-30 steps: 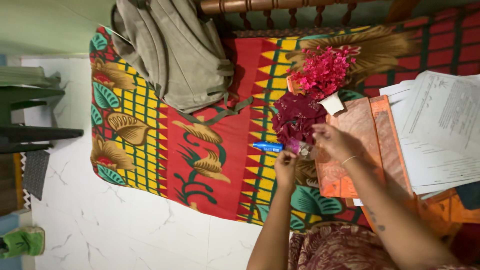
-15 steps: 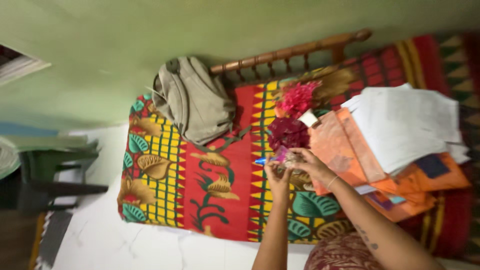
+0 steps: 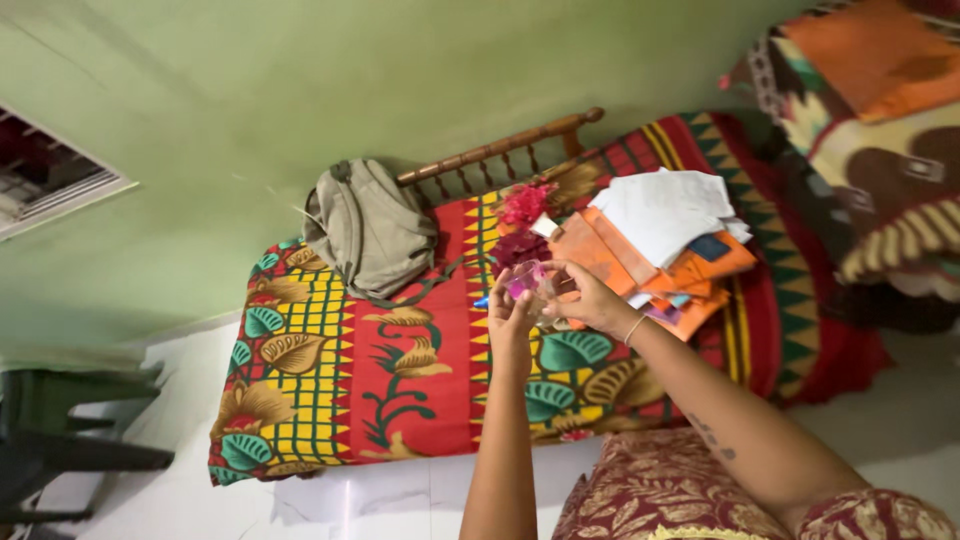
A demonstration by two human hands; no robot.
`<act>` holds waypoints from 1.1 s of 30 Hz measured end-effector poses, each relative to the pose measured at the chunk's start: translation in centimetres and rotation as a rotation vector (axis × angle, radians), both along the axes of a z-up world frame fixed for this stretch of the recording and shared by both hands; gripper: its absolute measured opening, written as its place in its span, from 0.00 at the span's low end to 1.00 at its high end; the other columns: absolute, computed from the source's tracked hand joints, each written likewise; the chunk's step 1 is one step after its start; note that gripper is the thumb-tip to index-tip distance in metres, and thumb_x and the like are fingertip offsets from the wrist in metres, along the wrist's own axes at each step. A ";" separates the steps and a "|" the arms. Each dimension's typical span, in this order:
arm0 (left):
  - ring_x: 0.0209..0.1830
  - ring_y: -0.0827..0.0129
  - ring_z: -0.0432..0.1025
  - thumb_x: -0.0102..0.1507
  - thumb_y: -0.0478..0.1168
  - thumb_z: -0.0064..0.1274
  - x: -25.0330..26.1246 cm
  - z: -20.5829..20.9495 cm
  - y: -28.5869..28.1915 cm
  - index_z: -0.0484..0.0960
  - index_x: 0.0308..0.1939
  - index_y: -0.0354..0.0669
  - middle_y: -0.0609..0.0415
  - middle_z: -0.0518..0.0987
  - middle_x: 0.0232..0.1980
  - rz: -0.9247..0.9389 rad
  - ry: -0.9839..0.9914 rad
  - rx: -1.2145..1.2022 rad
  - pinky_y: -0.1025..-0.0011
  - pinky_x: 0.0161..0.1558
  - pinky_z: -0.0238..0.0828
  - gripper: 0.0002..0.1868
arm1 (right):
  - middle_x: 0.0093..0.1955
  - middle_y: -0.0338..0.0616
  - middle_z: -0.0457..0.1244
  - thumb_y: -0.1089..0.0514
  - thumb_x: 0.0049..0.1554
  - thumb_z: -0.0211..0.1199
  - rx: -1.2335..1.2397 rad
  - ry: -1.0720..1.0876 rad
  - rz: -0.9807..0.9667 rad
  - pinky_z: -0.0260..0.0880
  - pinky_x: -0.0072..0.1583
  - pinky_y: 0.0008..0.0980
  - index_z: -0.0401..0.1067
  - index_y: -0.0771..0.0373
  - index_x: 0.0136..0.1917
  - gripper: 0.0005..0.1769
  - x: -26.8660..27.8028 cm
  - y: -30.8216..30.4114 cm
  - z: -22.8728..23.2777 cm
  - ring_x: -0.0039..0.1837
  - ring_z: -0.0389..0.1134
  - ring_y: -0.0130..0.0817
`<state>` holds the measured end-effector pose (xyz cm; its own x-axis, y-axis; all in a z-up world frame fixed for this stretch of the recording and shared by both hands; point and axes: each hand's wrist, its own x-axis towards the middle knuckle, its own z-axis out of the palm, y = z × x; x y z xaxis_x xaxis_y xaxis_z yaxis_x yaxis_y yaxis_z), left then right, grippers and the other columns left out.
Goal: The person organizes a pile of papers and stationery on a bed. They pick up orange folders and white sheets, stacking them neatly. They also handle a pencil case and pens, moving them around the pile.
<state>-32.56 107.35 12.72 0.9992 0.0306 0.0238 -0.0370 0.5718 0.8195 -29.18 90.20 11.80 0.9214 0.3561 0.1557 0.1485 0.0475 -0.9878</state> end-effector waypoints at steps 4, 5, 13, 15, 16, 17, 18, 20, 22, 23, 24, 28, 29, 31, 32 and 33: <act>0.51 0.66 0.76 0.62 0.44 0.59 -3.8 2.1 -3.2 0.66 0.70 0.46 0.51 0.77 0.60 -0.043 0.124 0.070 0.67 0.43 0.78 0.34 | 0.57 0.41 0.61 0.60 0.48 0.71 -0.131 -0.037 -0.096 0.74 0.56 0.33 0.65 0.57 0.71 0.38 -5.0 -2.0 3.2 0.58 0.66 0.30; 0.51 0.67 0.77 0.62 0.45 0.59 -4.3 2.2 -4.0 0.67 0.70 0.45 0.52 0.78 0.58 -0.041 0.150 0.111 0.66 0.42 0.79 0.34 | 0.56 0.41 0.60 0.60 0.48 0.70 -0.166 -0.045 -0.123 0.76 0.53 0.34 0.66 0.56 0.71 0.37 -5.9 -2.7 3.9 0.57 0.67 0.31; 0.43 0.68 0.75 0.69 0.52 0.55 -5.4 3.1 -12.2 0.74 0.59 0.39 0.52 0.79 0.49 -0.137 0.002 0.042 0.70 0.42 0.76 0.23 | 0.57 0.43 0.63 0.60 0.55 0.69 -0.160 -0.231 -0.305 0.73 0.62 0.32 0.73 0.60 0.65 0.25 -9.8 -11.0 7.1 0.60 0.69 0.31; 0.40 0.69 0.75 0.69 0.55 0.51 -5.9 4.7 -16.2 0.76 0.57 0.43 0.54 0.80 0.46 -0.170 0.048 0.070 0.69 0.40 0.75 0.22 | 0.58 0.42 0.63 0.61 0.54 0.69 -0.129 -0.263 -0.356 0.74 0.60 0.31 0.72 0.61 0.65 0.25 -10.7 -14.6 7.4 0.59 0.69 0.30; 0.39 0.70 0.75 0.67 0.58 0.48 -6.0 5.0 -19.0 0.76 0.56 0.47 0.56 0.80 0.44 -0.183 0.116 0.096 0.70 0.39 0.75 0.22 | 0.58 0.41 0.64 0.62 0.54 0.69 -0.135 -0.290 -0.384 0.73 0.60 0.30 0.72 0.62 0.65 0.25 -11.1 -17.4 7.2 0.58 0.69 0.29; 0.38 0.71 0.75 0.66 0.60 0.45 -6.0 5.1 -21.9 0.77 0.55 0.51 0.58 0.81 0.43 -0.196 0.185 0.124 0.70 0.37 0.75 0.23 | 0.59 0.41 0.65 0.63 0.54 0.69 -0.143 -0.317 -0.412 0.72 0.60 0.30 0.72 0.62 0.64 0.25 -11.5 -20.1 6.8 0.57 0.69 0.28; 0.39 0.71 0.76 0.67 0.61 0.45 -6.4 4.9 -25.0 0.77 0.55 0.48 0.57 0.81 0.43 -0.251 0.148 0.081 0.71 0.39 0.75 0.24 | 0.58 0.40 0.66 0.63 0.55 0.68 -0.120 -0.263 -0.418 0.72 0.59 0.29 0.72 0.63 0.64 0.24 -12.4 -23.1 6.3 0.56 0.69 0.26; 0.41 0.70 0.77 0.69 0.62 0.44 -6.9 4.4 -31.8 0.77 0.54 0.42 0.55 0.82 0.44 -0.366 0.085 -0.012 0.72 0.41 0.77 0.27 | 0.56 0.39 0.68 0.64 0.56 0.67 -0.076 -0.152 -0.434 0.73 0.58 0.26 0.72 0.64 0.64 0.22 -14.6 -29.8 5.9 0.55 0.69 0.23; 0.39 0.69 0.76 0.70 0.62 0.44 -7.1 3.6 -39.5 0.78 0.55 0.41 0.56 0.81 0.43 -0.459 0.120 -0.011 0.71 0.39 0.76 0.28 | 0.56 0.39 0.66 0.65 0.58 0.66 -0.003 -0.094 -0.486 0.71 0.57 0.25 0.71 0.65 0.67 0.23 -17.0 -38.0 5.6 0.52 0.67 0.21; 0.38 0.69 0.75 0.70 0.62 0.44 -7.5 2.9 -43.6 0.78 0.56 0.40 0.56 0.81 0.42 -0.506 0.136 -0.014 0.70 0.37 0.75 0.28 | 0.56 0.39 0.65 0.65 0.59 0.66 0.032 -0.067 -0.512 0.70 0.56 0.25 0.70 0.65 0.69 0.24 -18.5 -42.4 5.3 0.51 0.66 0.20; 0.37 0.67 0.75 0.70 0.62 0.45 -8.0 2.6 -47.3 0.77 0.56 0.41 0.55 0.80 0.41 -0.540 0.104 -0.005 0.68 0.36 0.74 0.28 | 0.56 0.39 0.65 0.65 0.59 0.66 0.009 -0.068 -0.579 0.70 0.56 0.25 0.70 0.65 0.69 0.24 -19.9 -46.5 5.4 0.51 0.66 0.20; 0.33 0.63 0.75 0.66 0.63 0.46 -10.8 3.3 -60.3 0.75 0.56 0.42 0.54 0.79 0.38 -0.678 0.078 0.037 0.63 0.32 0.72 0.29 | 0.60 0.39 0.65 0.64 0.58 0.64 -0.071 -0.042 -0.811 0.71 0.53 0.26 0.68 0.62 0.69 0.26 -25.8 -60.1 7.5 0.51 0.67 0.21; 0.32 0.64 0.75 0.65 0.63 0.46 -11.2 3.2 -62.8 0.74 0.56 0.42 0.54 0.79 0.38 -0.713 0.093 0.049 0.62 0.32 0.72 0.30 | 0.60 0.39 0.65 0.64 0.58 0.64 -0.088 -0.033 -0.859 0.71 0.53 0.27 0.68 0.62 0.69 0.26 -26.9 -62.1 7.6 0.51 0.68 0.21; 0.42 0.70 0.76 0.65 0.60 0.53 -11.6 3.5 -67.2 0.73 0.61 0.41 0.57 0.80 0.46 -0.688 0.095 0.041 0.69 0.42 0.74 0.31 | 0.61 0.41 0.66 0.64 0.57 0.65 -0.082 -0.008 -0.921 0.71 0.54 0.28 0.68 0.62 0.70 0.27 -28.5 -65.0 8.4 0.53 0.68 0.22; 0.46 0.73 0.76 0.65 0.58 0.56 -11.9 3.4 -69.2 0.73 0.64 0.41 0.58 0.81 0.51 -0.669 0.095 0.033 0.72 0.47 0.75 0.32 | 0.62 0.41 0.66 0.64 0.57 0.66 -0.084 0.003 -0.945 0.71 0.55 0.28 0.68 0.62 0.70 0.27 -29.1 -66.3 8.6 0.53 0.69 0.23; 0.47 0.74 0.76 0.64 0.57 0.56 -12.2 3.1 -70.9 0.73 0.64 0.41 0.58 0.80 0.51 -0.698 0.086 0.077 0.72 0.46 0.74 0.32 | 0.62 0.41 0.66 0.64 0.56 0.66 -0.096 0.015 -0.956 0.71 0.55 0.28 0.67 0.62 0.71 0.29 -29.6 -67.4 8.7 0.53 0.68 0.24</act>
